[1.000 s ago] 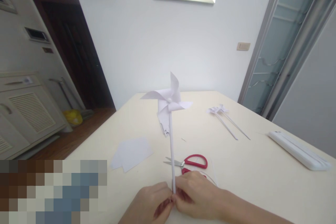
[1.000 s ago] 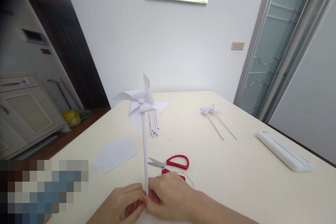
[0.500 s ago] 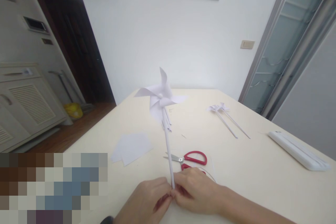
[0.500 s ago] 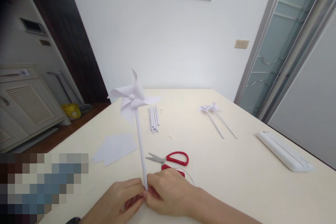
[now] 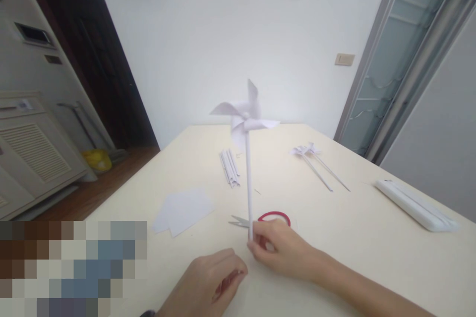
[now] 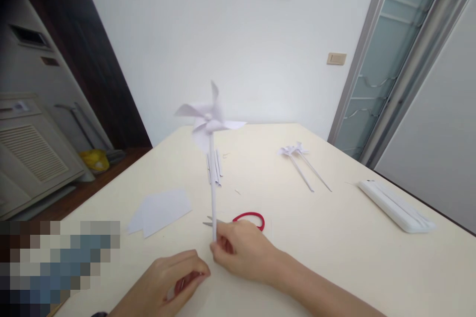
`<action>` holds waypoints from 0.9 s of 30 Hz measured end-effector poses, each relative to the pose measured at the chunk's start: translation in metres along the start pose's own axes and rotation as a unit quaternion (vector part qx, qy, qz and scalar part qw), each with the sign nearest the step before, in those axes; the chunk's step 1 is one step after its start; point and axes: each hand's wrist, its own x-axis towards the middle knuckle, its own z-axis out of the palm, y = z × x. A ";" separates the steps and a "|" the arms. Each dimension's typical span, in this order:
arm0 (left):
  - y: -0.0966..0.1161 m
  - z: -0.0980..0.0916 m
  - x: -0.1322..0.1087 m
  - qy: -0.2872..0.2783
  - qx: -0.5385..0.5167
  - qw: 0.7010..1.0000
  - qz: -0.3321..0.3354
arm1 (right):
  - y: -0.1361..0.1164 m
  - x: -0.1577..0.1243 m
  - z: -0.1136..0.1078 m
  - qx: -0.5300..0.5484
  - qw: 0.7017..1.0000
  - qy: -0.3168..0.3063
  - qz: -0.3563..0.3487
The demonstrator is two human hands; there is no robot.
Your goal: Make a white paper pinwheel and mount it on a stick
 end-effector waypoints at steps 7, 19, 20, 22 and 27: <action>0.001 0.003 -0.001 -0.034 0.023 0.999 -0.003 | 0.074 0.010 -0.055 -0.120 0.974 0.067 0.180; 0.002 0.003 0.000 -0.061 0.019 0.998 -0.009 | 0.158 0.004 -0.071 -0.179 0.933 -0.052 0.307; 0.002 0.003 0.000 -0.063 0.020 0.998 -0.010 | 0.158 0.003 -0.072 -0.182 0.934 -0.055 0.303; 0.003 0.002 0.001 -0.066 0.023 0.997 -0.011 | 0.157 0.002 -0.072 -0.187 0.934 -0.059 0.299; -0.002 0.003 -0.002 -0.077 0.025 0.997 -0.009 | 0.157 0.003 -0.071 -0.196 0.933 -0.063 0.296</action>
